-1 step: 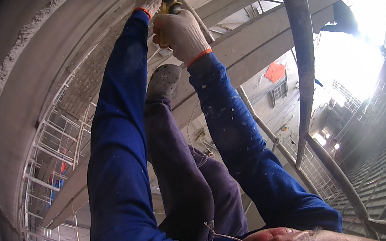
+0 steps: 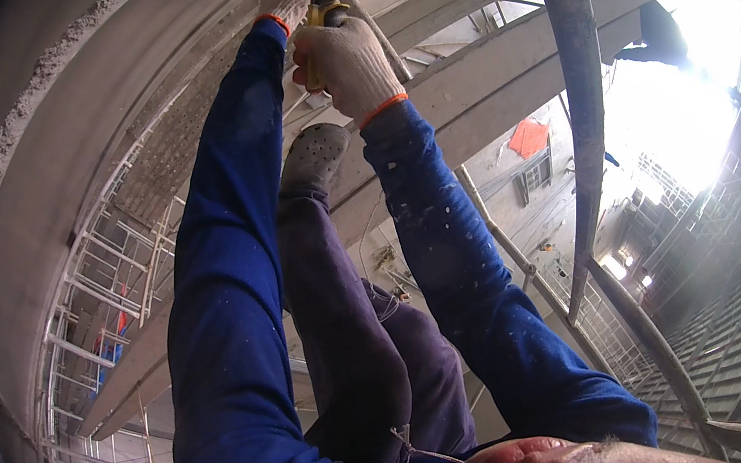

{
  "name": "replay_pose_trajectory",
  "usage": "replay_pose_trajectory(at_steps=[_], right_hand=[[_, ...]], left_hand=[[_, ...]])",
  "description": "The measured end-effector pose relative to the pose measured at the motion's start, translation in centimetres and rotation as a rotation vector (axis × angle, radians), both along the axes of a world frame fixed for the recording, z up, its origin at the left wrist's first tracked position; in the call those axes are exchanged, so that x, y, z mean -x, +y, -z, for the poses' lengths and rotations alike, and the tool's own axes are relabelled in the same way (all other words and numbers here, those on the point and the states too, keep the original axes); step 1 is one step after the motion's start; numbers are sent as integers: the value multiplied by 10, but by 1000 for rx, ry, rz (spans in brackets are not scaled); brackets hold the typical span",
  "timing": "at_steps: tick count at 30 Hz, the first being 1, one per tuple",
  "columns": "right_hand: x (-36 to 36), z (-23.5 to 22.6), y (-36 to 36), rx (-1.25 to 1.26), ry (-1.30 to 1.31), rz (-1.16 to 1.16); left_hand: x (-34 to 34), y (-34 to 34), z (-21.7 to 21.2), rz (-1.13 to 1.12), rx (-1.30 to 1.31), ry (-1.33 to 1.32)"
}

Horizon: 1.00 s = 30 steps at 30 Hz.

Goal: The person works on a metal scaffolding structure, using pliers to cut and remove wire ties and then tying new wire ties to secure metal poles. The person moves along the scaffolding while performing these actions.

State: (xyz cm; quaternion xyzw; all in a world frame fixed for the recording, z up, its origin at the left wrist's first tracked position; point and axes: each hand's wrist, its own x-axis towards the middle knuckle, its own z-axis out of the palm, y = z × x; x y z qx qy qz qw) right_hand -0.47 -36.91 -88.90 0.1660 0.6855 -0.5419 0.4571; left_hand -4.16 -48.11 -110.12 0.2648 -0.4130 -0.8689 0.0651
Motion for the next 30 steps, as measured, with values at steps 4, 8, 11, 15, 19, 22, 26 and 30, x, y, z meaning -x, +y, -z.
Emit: replay_pose_trajectory(at_steps=[4,8,11,15,19,22,26,30], right_hand=[[6,2,11,-34,104,-37],[21,6,41,-60,353,-451],[45,10,61,-419,579,-754],[66,-24,54,-730,713,-954],[75,-21,56,-837,658,-1051],[64,-21,43,-807,640,-1059],[54,10,32,-775,674,-1005],[77,48,51,-894,877,-948]], left_hand=[[13,-7,-45,73,369,-184],[15,-32,-47,173,601,-208],[19,-59,-60,155,999,-265],[17,-82,-71,97,1372,-272],[-5,-55,-115,92,1435,-141],[-13,-15,-157,-12,1434,-151],[-5,13,-168,-29,1458,-265],[-4,-3,-178,20,1410,-248]])
